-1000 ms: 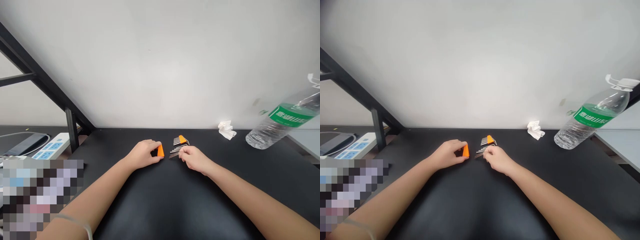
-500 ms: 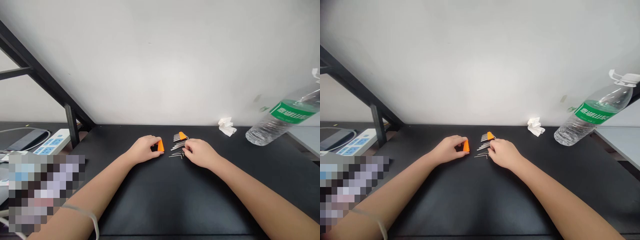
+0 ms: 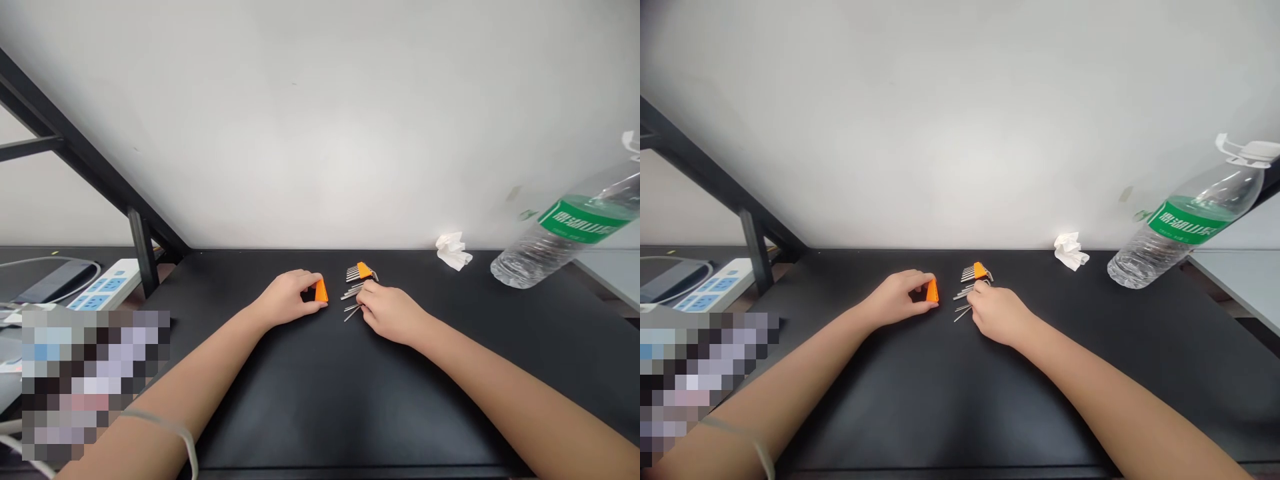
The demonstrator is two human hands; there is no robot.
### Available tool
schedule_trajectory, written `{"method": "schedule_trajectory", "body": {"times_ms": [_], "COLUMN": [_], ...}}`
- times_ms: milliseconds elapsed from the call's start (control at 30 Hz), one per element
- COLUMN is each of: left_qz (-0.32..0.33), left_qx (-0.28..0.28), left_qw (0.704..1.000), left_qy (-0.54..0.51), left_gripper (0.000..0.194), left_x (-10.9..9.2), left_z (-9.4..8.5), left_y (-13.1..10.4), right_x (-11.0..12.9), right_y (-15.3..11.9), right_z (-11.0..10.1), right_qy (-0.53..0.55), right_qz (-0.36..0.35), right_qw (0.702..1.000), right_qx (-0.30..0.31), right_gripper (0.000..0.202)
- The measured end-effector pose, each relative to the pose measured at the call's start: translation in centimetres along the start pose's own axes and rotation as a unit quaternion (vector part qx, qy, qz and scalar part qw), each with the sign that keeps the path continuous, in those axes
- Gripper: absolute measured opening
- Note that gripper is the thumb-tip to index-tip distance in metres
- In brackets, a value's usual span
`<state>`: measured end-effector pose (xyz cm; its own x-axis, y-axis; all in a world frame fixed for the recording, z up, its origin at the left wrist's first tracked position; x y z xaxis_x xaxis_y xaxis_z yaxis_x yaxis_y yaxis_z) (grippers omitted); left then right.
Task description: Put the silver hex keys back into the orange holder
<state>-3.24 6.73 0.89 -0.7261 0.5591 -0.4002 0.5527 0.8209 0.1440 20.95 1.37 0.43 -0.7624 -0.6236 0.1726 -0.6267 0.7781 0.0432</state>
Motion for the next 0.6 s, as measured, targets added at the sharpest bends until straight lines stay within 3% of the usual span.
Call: {"method": "schedule_trajectory", "body": {"times_ms": [200,467,600], "left_qz": [-0.006,-0.007,-0.011], "left_qx": [0.009,0.014,0.016], "left_qw": [1.0,1.0,1.0], "left_qy": [0.003,0.007,0.022], "left_gripper": [0.039,0.039,0.037], "left_x": [-0.01,-0.07,-0.45], "left_z": [-0.05,0.06,-0.02], "left_y": [-0.09,-0.03,-0.07], "right_x": [0.07,0.65,0.51], "right_y": [0.01,-0.1,-0.03], "right_z": [-0.11,-0.26,-0.36], "right_qy": [-0.017,-0.008,0.009], "right_qz": [0.047,0.01,0.024], "right_qw": [0.999,1.0,1.0], "right_qx": [-0.012,0.001,-0.01], "right_gripper": [0.012,0.013,0.013]}}
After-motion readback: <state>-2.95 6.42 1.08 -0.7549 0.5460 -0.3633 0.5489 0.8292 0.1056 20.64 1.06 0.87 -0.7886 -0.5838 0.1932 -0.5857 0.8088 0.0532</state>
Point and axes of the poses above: each hand's wrist, its own y-axis towards the middle knuckle, its own z-axis out of the palm, x = y × z, the point moved 3 cm from there along y, towards the middle knuckle, and after that the axes turned 5 degrees about -z, right-handed, at the moved point
